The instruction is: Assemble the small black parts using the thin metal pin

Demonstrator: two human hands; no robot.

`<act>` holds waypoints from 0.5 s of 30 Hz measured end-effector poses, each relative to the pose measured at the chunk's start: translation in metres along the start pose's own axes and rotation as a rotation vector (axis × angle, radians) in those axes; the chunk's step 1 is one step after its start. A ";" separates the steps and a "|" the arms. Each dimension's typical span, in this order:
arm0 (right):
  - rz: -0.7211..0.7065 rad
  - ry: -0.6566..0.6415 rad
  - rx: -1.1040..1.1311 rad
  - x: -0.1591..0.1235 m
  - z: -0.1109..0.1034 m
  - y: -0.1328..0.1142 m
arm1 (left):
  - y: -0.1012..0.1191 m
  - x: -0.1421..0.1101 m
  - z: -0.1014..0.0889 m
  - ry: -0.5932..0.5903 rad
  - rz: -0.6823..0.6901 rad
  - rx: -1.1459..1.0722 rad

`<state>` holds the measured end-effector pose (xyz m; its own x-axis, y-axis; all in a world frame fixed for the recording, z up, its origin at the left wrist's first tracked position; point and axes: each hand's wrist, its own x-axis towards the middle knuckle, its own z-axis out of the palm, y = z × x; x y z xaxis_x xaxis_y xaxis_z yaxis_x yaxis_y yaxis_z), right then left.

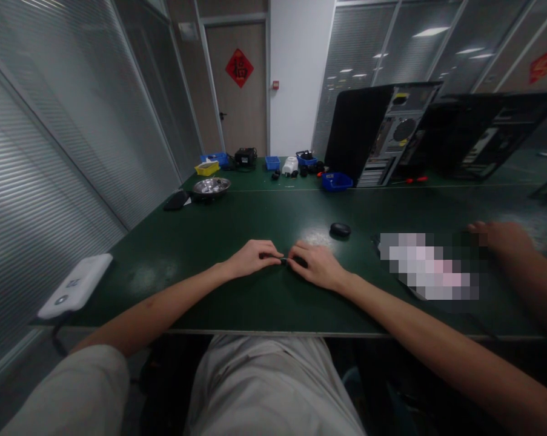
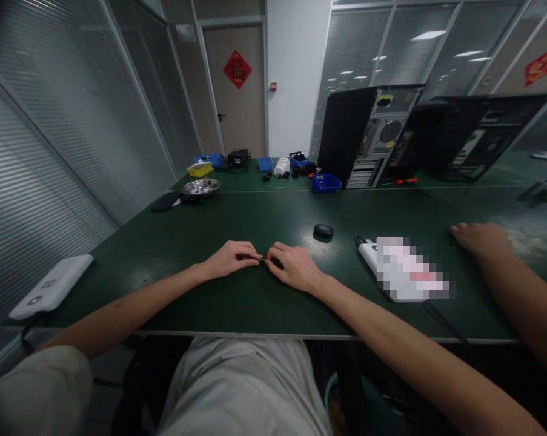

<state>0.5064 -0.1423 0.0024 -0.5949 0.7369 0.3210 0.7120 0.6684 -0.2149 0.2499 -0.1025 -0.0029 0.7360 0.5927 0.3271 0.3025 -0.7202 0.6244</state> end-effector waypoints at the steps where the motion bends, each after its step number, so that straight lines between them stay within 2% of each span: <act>1: 0.001 -0.003 -0.011 0.000 0.000 -0.001 | 0.000 0.000 0.000 0.004 0.006 0.002; 9: 0.005 -0.003 -0.026 0.000 0.003 0.000 | -0.003 0.000 0.002 0.016 0.040 0.012; 15: 0.012 0.022 0.062 0.001 0.004 0.002 | -0.004 0.001 0.003 0.069 -0.007 -0.108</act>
<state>0.5064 -0.1399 -0.0013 -0.5778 0.7429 0.3380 0.6941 0.6651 -0.2754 0.2514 -0.1003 -0.0069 0.6894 0.6235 0.3687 0.2370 -0.6752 0.6985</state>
